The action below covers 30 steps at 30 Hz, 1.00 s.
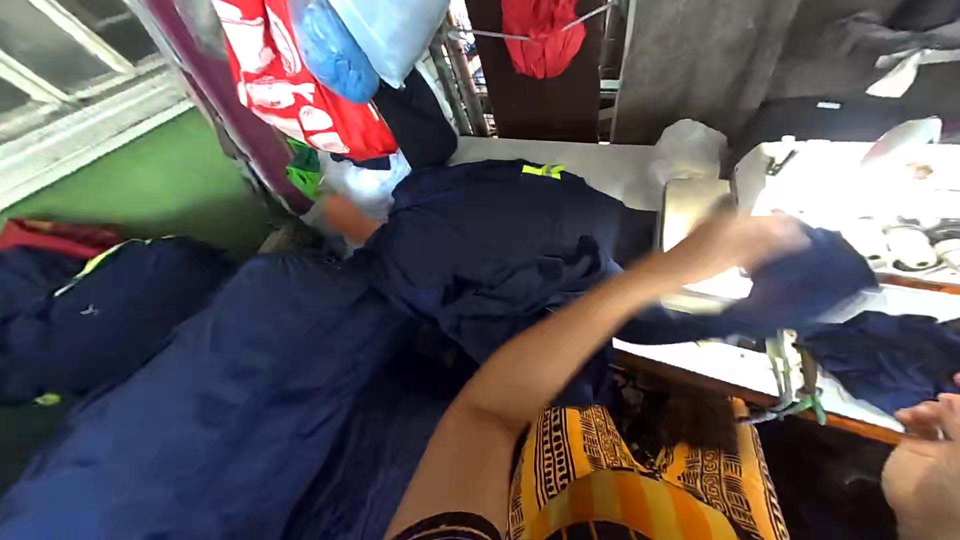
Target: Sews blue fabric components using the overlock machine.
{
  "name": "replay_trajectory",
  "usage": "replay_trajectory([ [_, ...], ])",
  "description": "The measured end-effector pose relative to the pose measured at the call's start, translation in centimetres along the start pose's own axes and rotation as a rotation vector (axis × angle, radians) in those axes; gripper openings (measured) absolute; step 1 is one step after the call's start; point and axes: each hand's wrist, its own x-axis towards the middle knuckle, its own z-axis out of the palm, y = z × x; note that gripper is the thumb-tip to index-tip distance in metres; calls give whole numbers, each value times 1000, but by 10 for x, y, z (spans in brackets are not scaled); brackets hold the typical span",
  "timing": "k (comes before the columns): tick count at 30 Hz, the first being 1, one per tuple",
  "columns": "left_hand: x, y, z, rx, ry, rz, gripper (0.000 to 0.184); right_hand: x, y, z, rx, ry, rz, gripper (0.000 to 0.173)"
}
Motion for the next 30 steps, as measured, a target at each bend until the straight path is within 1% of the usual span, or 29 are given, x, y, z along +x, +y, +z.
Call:
replay_trajectory([
  [1,6,-8,-40,-3,187,-6,23,-5,1,-3,1,-14,2,19],
  [2,9,-22,-83,55,393,-32,25,-11,3,-4,6,-56,-2,20],
  [3,10,-37,-127,151,597,-117,27,-18,4,-2,21,-112,-6,21],
  [4,1,-51,-169,285,713,-263,38,-27,5,2,20,-174,-8,22],
  [5,-17,-65,-201,437,778,-438,52,-36,6,9,5,-243,-8,21],
  [6,-43,-71,-219,551,787,-603,72,-45,8,15,-32,-327,-7,19],
  [7,-71,-74,-222,634,752,-694,85,-54,12,23,-99,-427,-9,16],
  [8,-101,-75,-215,701,697,-699,88,-63,19,31,-201,-548,-16,16],
  [9,-133,-76,-198,748,639,-666,80,-71,29,40,-312,-701,-15,20],
  [10,-168,-77,-174,784,588,-618,65,-78,43,50,-398,-869,13,23],
  [11,-201,-79,-144,810,558,-565,49,-84,59,62,-450,-1028,78,26],
  [12,-230,-83,-116,824,555,-509,36,-89,74,77,-482,-1158,142,32],
  [13,-253,-87,-89,818,557,-470,30,-96,89,93,-506,-1251,166,38],
  [15,-280,-87,-41,731,526,-404,26,-110,106,123,-587,-1409,185,41],
  [16,-284,-84,-24,675,454,-365,26,-114,109,136,-666,-1500,217,40],
  [17,-283,-80,-11,623,347,-309,26,-118,111,146,-730,-1589,230,41],
  [18,-278,-77,-4,581,222,-252,27,-122,111,150,-734,-1658,197,40],
  [19,-271,-76,-1,553,98,-202,27,-124,108,148,-650,-1684,133,38],
  [21,-248,-74,-5,521,-79,-177,28,-125,87,134,-300,-1620,64,31],
  [23,-224,-74,-16,507,-228,-229,33,-109,49,114,38,-1546,122,25],
  [24,-214,-74,-23,497,-290,-227,38,-97,32,103,209,-1525,187,24],
  [26,-192,-73,-37,455,-331,-123,50,-73,9,83,490,-1521,319,22],
  [27,-180,-69,-46,438,-310,-53,51,-60,0,74,554,-1548,367,27],
  [28,-168,-62,-58,445,-265,1,48,-48,-8,63,553,-1582,399,38],
  [29,-156,-53,-74,477,-212,30,45,-39,-13,53,492,-1593,405,44],
  [30,-145,-44,-93,532,-157,33,41,-32,-18,42,402,-1565,403,44],
])
